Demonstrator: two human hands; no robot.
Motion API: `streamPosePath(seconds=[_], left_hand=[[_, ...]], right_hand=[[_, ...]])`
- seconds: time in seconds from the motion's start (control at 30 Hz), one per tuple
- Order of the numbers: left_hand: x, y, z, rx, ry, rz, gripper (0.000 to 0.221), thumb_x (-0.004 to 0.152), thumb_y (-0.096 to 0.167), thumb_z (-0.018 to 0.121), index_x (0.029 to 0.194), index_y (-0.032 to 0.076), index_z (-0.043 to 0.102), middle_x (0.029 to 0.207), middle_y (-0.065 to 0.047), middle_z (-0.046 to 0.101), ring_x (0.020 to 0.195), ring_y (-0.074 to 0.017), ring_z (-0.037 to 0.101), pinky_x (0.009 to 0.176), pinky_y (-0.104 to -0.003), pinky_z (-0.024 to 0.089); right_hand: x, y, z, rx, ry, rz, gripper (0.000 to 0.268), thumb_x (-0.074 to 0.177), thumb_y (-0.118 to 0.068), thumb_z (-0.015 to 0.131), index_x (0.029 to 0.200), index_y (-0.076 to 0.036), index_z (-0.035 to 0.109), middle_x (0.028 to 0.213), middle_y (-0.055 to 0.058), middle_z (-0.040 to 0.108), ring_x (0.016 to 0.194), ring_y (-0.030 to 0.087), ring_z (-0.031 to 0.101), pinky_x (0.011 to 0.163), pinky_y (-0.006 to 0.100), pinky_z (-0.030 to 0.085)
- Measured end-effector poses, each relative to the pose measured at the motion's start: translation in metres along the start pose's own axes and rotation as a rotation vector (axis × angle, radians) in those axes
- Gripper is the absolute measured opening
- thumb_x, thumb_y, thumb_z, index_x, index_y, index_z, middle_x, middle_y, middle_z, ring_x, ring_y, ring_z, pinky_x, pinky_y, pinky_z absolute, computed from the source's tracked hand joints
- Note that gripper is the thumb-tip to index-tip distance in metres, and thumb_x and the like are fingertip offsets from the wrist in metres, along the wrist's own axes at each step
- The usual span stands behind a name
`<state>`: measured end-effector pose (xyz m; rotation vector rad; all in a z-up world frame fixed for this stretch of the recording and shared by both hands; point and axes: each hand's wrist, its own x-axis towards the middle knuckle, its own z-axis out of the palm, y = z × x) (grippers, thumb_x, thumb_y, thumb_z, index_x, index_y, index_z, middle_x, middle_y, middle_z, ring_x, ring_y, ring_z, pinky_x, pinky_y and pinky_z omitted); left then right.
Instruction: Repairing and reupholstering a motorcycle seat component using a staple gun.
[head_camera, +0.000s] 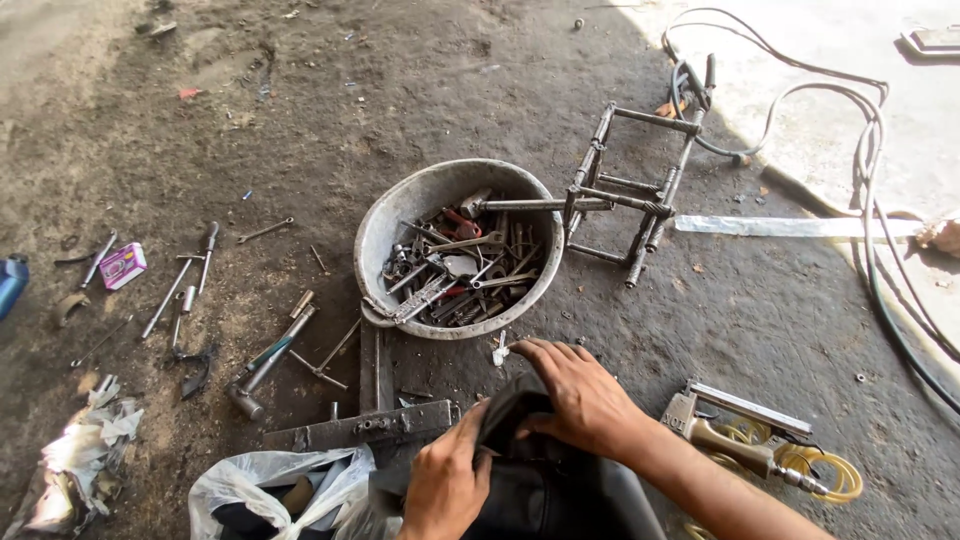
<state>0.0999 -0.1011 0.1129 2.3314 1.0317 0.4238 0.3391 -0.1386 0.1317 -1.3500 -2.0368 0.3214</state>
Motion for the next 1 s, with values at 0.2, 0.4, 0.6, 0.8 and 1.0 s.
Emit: streamPosePath(seconds=[0.2,0.4,0.6,0.8,1.0], left_hand=[[-0.012,0.002,-0.009,0.014,0.049,-0.232,0.083,0.076,-0.001,0.073,0.153,0.017,0.049,0.147,-0.012,0.058,0.116,-0.0353,0.068,0.100,-0.043,0.055],[-0.026,-0.031,0.020,-0.080,0.048,-0.127,0.085,0.077,-0.002,0.070,0.156,0.014,0.041,0.158,-0.013,0.047,0.136,-0.0365,0.055,0.112,-0.044,0.044],[-0.020,-0.023,-0.021,-0.321,0.005,0.019,0.064,0.095,0.024,0.060,0.151,-0.003,0.040,0.148,-0.025,0.052,0.138,-0.0412,0.051,0.111,-0.045,0.041],[0.012,0.030,-0.077,-0.268,-0.271,-0.310,0.049,0.097,0.039,0.056,0.138,0.011,0.062,0.109,-0.025,0.072,0.113,-0.0411,0.067,0.092,-0.045,0.055],[0.002,0.028,-0.043,-0.039,-0.163,-0.406,0.036,0.092,0.026,0.067,0.124,0.012,0.070,0.095,-0.025,0.072,0.097,-0.0424,0.069,0.086,-0.049,0.056]], right_hand=[[0.000,-0.004,0.004,0.396,-0.266,0.330,0.078,0.088,-0.046,0.067,0.152,-0.012,0.038,0.141,0.019,0.055,0.129,0.037,0.056,0.106,0.044,0.046],[0.027,0.001,0.030,0.429,-0.294,0.342,0.048,0.103,-0.039,0.053,0.146,-0.016,0.054,0.134,0.018,0.062,0.124,0.037,0.060,0.103,0.044,0.047],[0.028,-0.017,0.036,0.396,-0.175,0.253,0.032,0.095,-0.029,0.066,0.117,-0.008,0.072,0.114,0.013,0.071,0.103,0.034,0.070,0.089,0.042,0.057],[0.026,-0.030,0.034,0.395,-0.127,0.134,0.024,0.092,-0.020,0.069,0.110,-0.004,0.071,0.114,0.013,0.072,0.103,0.036,0.070,0.087,0.043,0.057],[0.022,-0.027,0.039,0.369,-0.146,0.166,0.041,0.087,-0.021,0.075,0.123,-0.006,0.064,0.117,0.014,0.069,0.107,0.037,0.069,0.090,0.042,0.057]])
